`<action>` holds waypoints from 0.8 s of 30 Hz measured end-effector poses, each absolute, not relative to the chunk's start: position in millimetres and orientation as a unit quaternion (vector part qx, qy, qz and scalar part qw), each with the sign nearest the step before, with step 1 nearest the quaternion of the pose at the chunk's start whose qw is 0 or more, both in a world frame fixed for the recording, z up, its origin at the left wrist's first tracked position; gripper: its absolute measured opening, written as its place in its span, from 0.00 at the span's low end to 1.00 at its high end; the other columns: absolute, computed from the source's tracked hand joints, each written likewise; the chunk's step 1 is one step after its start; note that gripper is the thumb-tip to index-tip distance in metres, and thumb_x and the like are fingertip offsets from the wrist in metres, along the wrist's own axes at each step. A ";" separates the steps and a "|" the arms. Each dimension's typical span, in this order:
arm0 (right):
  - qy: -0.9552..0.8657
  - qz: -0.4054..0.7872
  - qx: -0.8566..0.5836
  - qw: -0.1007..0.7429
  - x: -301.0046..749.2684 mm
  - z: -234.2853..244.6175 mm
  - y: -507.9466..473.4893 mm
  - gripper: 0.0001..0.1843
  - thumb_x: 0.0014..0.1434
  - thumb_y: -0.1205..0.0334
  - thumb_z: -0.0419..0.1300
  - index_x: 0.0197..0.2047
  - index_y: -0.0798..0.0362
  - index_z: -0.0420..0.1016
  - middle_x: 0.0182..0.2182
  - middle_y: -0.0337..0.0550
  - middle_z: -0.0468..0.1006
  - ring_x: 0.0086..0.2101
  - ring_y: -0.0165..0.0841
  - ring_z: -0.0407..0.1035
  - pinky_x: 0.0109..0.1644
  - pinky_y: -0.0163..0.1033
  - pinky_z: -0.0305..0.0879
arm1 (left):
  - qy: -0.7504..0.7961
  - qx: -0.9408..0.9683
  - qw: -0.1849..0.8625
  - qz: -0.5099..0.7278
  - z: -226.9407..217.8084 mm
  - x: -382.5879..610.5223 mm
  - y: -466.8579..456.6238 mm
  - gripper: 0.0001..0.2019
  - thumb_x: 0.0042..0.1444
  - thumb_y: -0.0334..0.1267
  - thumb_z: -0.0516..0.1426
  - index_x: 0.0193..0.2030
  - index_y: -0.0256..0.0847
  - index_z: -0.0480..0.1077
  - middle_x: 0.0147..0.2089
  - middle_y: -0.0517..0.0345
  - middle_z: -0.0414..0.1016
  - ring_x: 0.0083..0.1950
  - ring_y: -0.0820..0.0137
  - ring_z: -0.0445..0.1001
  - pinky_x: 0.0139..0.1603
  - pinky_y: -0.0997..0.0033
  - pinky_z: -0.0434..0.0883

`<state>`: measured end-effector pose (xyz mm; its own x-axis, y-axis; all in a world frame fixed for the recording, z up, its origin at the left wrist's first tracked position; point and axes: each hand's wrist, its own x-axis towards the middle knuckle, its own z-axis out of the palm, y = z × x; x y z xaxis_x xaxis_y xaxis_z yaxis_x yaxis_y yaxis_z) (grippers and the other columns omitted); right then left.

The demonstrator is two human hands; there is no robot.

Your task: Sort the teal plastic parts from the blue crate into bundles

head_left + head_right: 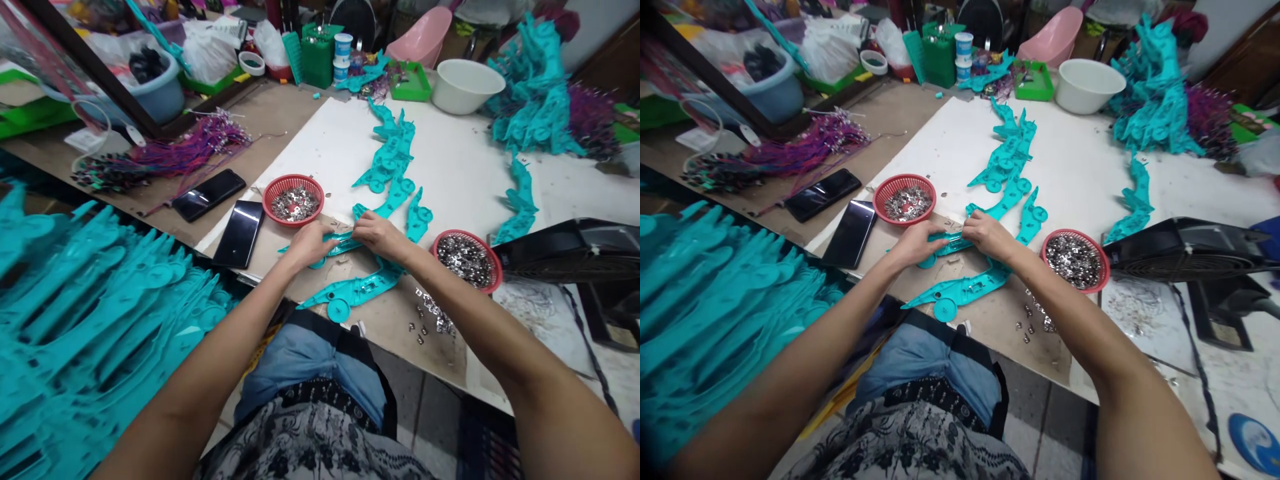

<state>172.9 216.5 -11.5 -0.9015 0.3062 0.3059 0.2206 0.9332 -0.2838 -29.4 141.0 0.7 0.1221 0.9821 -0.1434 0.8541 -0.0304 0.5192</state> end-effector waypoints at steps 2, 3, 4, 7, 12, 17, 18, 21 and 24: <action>-0.967 0.140 -0.128 0.170 172.2 -13.4 218.4 0.18 0.66 0.66 0.45 0.29 0.54 0.70 0.27 0.44 0.70 0.33 0.35 0.56 0.37 0.40 0.55 | 0.661 0.695 0.254 0.129 2.0 -28.9 142.2 0.18 0.54 0.41 0.58 0.50 0.37 0.74 0.48 0.49 0.77 0.50 0.62 0.73 0.53 0.66 0.68; -0.967 0.147 -0.124 0.166 171.9 -14.0 219.4 0.17 0.66 0.66 0.45 0.29 0.54 0.70 0.27 0.44 0.69 0.33 0.35 0.56 0.37 0.40 0.54 | 0.664 0.689 0.259 0.130 2.7 -28.4 142.7 0.17 0.54 0.40 0.58 0.50 0.37 0.75 0.49 0.49 0.77 0.50 0.62 0.74 0.53 0.66 0.68; -0.968 0.152 -0.121 0.161 171.3 -14.5 220.4 0.17 0.66 0.67 0.45 0.28 0.54 0.69 0.27 0.44 0.69 0.33 0.34 0.55 0.37 0.40 0.54 | 0.667 0.684 0.265 0.130 3.5 -27.8 143.2 0.17 0.53 0.39 0.59 0.49 0.37 0.75 0.48 0.49 0.77 0.50 0.62 0.74 0.53 0.66 0.68; -0.972 0.150 -0.109 0.141 168.3 -14.6 222.3 0.17 0.65 0.68 0.45 0.26 0.54 0.66 0.26 0.44 0.66 0.32 0.34 0.54 0.36 0.40 0.52 | 0.671 0.678 0.271 0.127 5.2 -26.0 144.1 0.16 0.52 0.37 0.59 0.48 0.37 0.74 0.48 0.50 0.77 0.50 0.62 0.74 0.53 0.66 0.69; -0.980 0.092 -0.108 0.137 165.1 -13.6 217.3 0.19 0.65 0.70 0.44 0.24 0.54 0.66 0.26 0.45 0.67 0.32 0.35 0.54 0.35 0.40 0.54 | 0.673 0.679 0.266 0.126 5.3 -26.7 143.6 0.16 0.52 0.38 0.58 0.47 0.36 0.73 0.48 0.50 0.76 0.50 0.61 0.74 0.52 0.65 0.69; -0.973 0.006 -0.170 0.154 180.7 -8.3 207.5 0.20 0.67 0.67 0.40 0.33 0.55 0.71 0.31 0.48 0.71 0.36 0.36 0.60 0.38 0.41 0.58 | 0.634 0.701 0.293 0.143 5.3 -30.4 144.3 0.17 0.55 0.41 0.56 0.49 0.36 0.74 0.50 0.49 0.77 0.51 0.62 0.74 0.54 0.68 0.68; -0.966 -0.002 -0.197 0.165 185.8 -6.8 204.9 0.20 0.67 0.67 0.40 0.36 0.55 0.72 0.32 0.49 0.71 0.36 0.36 0.61 0.38 0.41 0.58 | 0.633 0.699 0.298 0.147 5.8 -29.5 144.7 0.18 0.57 0.43 0.55 0.49 0.36 0.74 0.50 0.50 0.77 0.51 0.62 0.74 0.54 0.68 0.68; -0.940 0.018 -0.269 0.211 197.7 -5.0 194.1 0.17 0.67 0.65 0.42 0.42 0.55 0.72 0.32 0.49 0.70 0.36 0.36 0.63 0.38 0.41 0.60 | 0.663 0.681 0.278 0.140 7.5 -22.5 145.4 0.18 0.59 0.48 0.52 0.46 0.39 0.76 0.47 0.51 0.79 0.49 0.62 0.75 0.50 0.68 0.69; -0.947 0.055 -0.236 0.213 198.8 -10.3 181.7 0.16 0.67 0.63 0.44 0.50 0.55 0.70 0.32 0.47 0.70 0.34 0.35 0.62 0.38 0.41 0.61 | 0.682 0.676 0.247 0.130 8.4 -13.8 144.9 0.17 0.56 0.49 0.55 0.41 0.40 0.77 0.42 0.51 0.80 0.45 0.62 0.76 0.46 0.69 0.69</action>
<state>198.8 181.7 -10.3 -0.7979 0.4697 0.3778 0.4232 0.8828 -0.2038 -13.8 144.9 8.4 0.0355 0.9863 -0.1614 0.8582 0.0526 0.5106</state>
